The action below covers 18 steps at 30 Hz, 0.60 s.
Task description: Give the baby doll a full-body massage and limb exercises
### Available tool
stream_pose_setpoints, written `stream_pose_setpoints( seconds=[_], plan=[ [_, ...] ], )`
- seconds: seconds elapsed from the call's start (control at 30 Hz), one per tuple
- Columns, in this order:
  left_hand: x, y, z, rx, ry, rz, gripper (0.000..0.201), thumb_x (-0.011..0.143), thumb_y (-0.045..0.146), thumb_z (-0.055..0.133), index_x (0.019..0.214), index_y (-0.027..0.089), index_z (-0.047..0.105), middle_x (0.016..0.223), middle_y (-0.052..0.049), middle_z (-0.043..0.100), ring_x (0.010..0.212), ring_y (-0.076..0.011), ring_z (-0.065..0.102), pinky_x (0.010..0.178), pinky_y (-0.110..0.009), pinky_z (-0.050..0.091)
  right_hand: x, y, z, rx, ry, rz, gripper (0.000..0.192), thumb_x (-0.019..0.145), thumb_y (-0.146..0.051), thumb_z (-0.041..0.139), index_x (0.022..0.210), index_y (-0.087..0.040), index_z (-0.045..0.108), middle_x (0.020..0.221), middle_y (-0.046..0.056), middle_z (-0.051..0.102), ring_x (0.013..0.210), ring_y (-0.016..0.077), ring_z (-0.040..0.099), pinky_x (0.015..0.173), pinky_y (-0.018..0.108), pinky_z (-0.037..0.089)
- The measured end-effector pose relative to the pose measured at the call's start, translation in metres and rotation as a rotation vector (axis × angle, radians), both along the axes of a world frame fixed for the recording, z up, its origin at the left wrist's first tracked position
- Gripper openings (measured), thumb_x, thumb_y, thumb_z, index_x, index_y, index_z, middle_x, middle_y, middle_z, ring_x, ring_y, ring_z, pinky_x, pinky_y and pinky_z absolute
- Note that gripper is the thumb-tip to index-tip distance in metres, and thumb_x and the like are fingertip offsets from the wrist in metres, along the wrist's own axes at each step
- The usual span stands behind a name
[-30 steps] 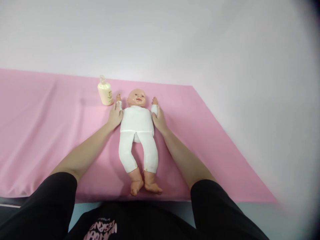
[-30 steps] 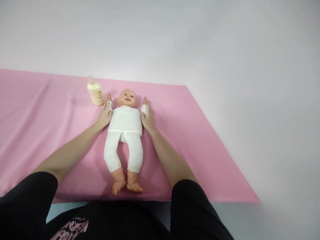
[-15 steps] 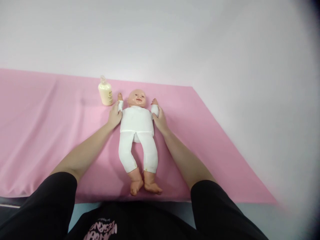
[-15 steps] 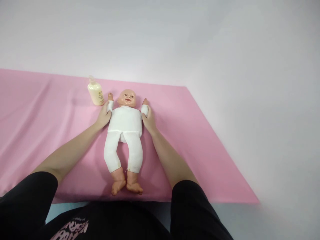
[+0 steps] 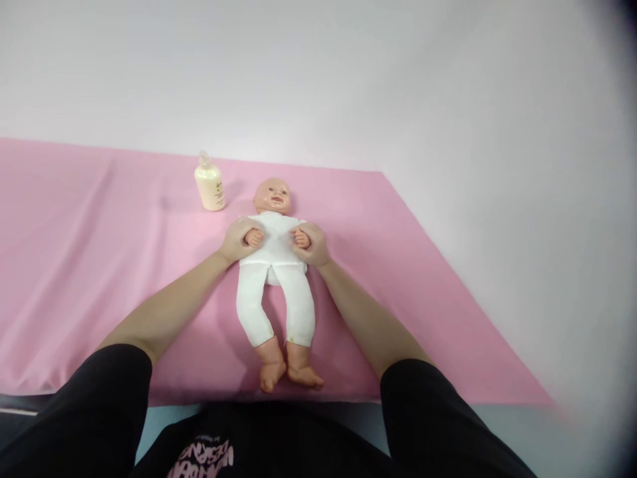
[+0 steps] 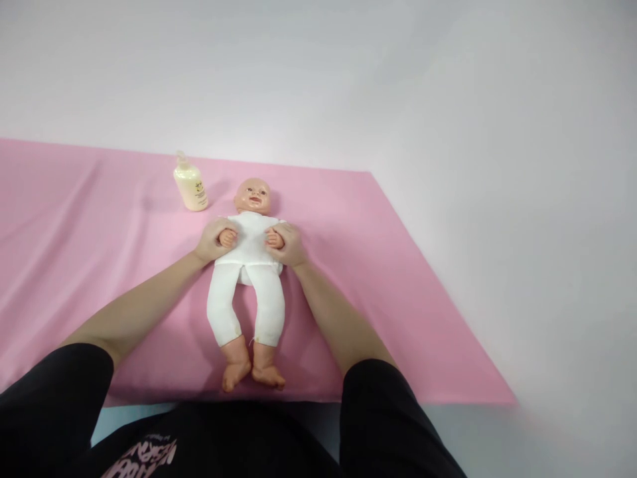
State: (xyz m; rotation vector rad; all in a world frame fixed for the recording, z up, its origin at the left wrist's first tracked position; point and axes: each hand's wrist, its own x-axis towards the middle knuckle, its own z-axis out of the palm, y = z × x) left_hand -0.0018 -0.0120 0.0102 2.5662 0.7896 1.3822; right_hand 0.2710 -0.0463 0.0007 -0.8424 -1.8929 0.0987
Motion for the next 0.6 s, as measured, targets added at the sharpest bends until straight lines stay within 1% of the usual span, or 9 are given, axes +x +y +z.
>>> stream_pose_setpoints(
  seconds=[0.07, 0.13, 0.17, 0.23, 0.3, 0.37, 0.43, 0.5, 0.6],
  plan=[
    [0.0, -0.001, 0.001, 0.004, 0.035, 0.014, 0.017, 0.085, 0.038, 0.066, 0.092, 0.023, 0.067, 0.091, -0.007, 0.074, 0.089, -0.0244, 0.068, 0.089, -0.042, 0.054, 0.0, -0.002, 0.002, 0.011, -0.046, 0.008, 0.017, 0.084, -0.04, 0.067, 0.091, -0.024, 0.067, 0.084, 0.005, 0.07, 0.081, 0.0257, 0.067, 0.08, 0.046, 0.057],
    [0.0, 0.0, 0.0, -0.009, 0.056, 0.031, 0.018, 0.085, 0.038, 0.065, 0.095, 0.022, 0.067, 0.092, -0.008, 0.074, 0.092, -0.0255, 0.068, 0.09, -0.043, 0.054, 0.0, -0.001, 0.001, 0.003, -0.061, -0.004, 0.02, 0.084, -0.041, 0.067, 0.096, -0.024, 0.068, 0.087, 0.006, 0.071, 0.084, 0.0265, 0.068, 0.083, 0.047, 0.057],
    [0.0, 0.002, -0.001, -0.015, 0.054, 0.039, 0.02, 0.087, 0.038, 0.064, 0.098, 0.022, 0.066, 0.095, -0.009, 0.074, 0.094, -0.0261, 0.068, 0.091, -0.044, 0.054, 0.0, 0.0, -0.001, -0.004, -0.059, -0.022, 0.025, 0.085, -0.042, 0.067, 0.103, -0.024, 0.068, 0.092, 0.007, 0.072, 0.088, 0.0275, 0.068, 0.087, 0.049, 0.057],
    [0.001, 0.005, -0.004, -0.024, 0.019, 0.066, 0.028, 0.091, 0.04, 0.06, 0.11, 0.019, 0.065, 0.104, -0.011, 0.074, 0.1, -0.0278, 0.069, 0.096, -0.046, 0.054, 0.001, 0.004, -0.007, -0.029, -0.029, -0.081, 0.043, 0.087, -0.045, 0.066, 0.124, -0.024, 0.063, 0.109, 0.01, 0.073, 0.104, 0.0303, 0.069, 0.1, 0.054, 0.055],
    [0.001, 0.011, -0.008, -0.047, -0.035, 0.114, 0.042, 0.097, 0.043, 0.055, 0.129, 0.016, 0.059, 0.12, -0.017, 0.071, 0.113, -0.0306, 0.067, 0.104, -0.05, 0.052, 0.001, 0.01, -0.014, -0.066, 0.037, -0.155, 0.061, 0.093, -0.049, 0.06, 0.147, -0.023, 0.047, 0.132, 0.016, 0.067, 0.126, 0.0327, 0.063, 0.114, 0.058, 0.049],
    [0.001, 0.019, -0.014, -0.09, -0.089, 0.168, 0.058, 0.102, 0.048, 0.049, 0.147, 0.012, 0.046, 0.142, -0.023, 0.061, 0.132, -0.0343, 0.06, 0.115, -0.055, 0.046, 0.002, 0.018, -0.02, -0.108, 0.098, -0.214, 0.071, 0.1, -0.054, 0.049, 0.159, -0.02, 0.03, 0.154, 0.019, 0.053, 0.146, 0.0328, 0.05, 0.124, 0.06, 0.04],
    [0.0, 0.027, -0.019, -0.145, -0.128, 0.199, 0.07, 0.105, 0.052, 0.045, 0.159, 0.011, 0.03, 0.159, -0.026, 0.045, 0.15, -0.0361, 0.045, 0.125, -0.057, 0.035, 0.003, 0.024, -0.023, -0.15, 0.126, -0.249, 0.072, 0.104, -0.057, 0.037, 0.164, -0.021, 0.017, 0.166, 0.019, 0.038, 0.157, 0.0315, 0.036, 0.129, 0.063, 0.031],
    [-0.002, 0.033, -0.023, -0.204, -0.14, 0.213, 0.077, 0.105, 0.054, 0.044, 0.164, 0.011, 0.021, 0.168, -0.027, 0.032, 0.159, -0.0367, 0.031, 0.13, -0.059, 0.026, 0.005, 0.028, -0.024, -0.194, 0.131, -0.253, 0.072, 0.105, -0.059, 0.031, 0.166, -0.025, 0.012, 0.171, 0.015, 0.03, 0.161, 0.0304, 0.029, 0.131, 0.064, 0.026],
    [-0.005, 0.037, -0.024, -0.292, -0.129, 0.236, 0.078, 0.104, 0.052, 0.047, 0.165, 0.01, 0.023, 0.171, -0.026, 0.027, 0.162, -0.0394, 0.023, 0.131, -0.062, 0.021, 0.009, 0.029, -0.021, -0.259, 0.125, -0.224, 0.07, 0.105, -0.061, 0.028, 0.166, -0.029, 0.014, 0.173, 0.011, 0.029, 0.162, 0.0298, 0.026, 0.133, 0.064, 0.023]
  ],
)
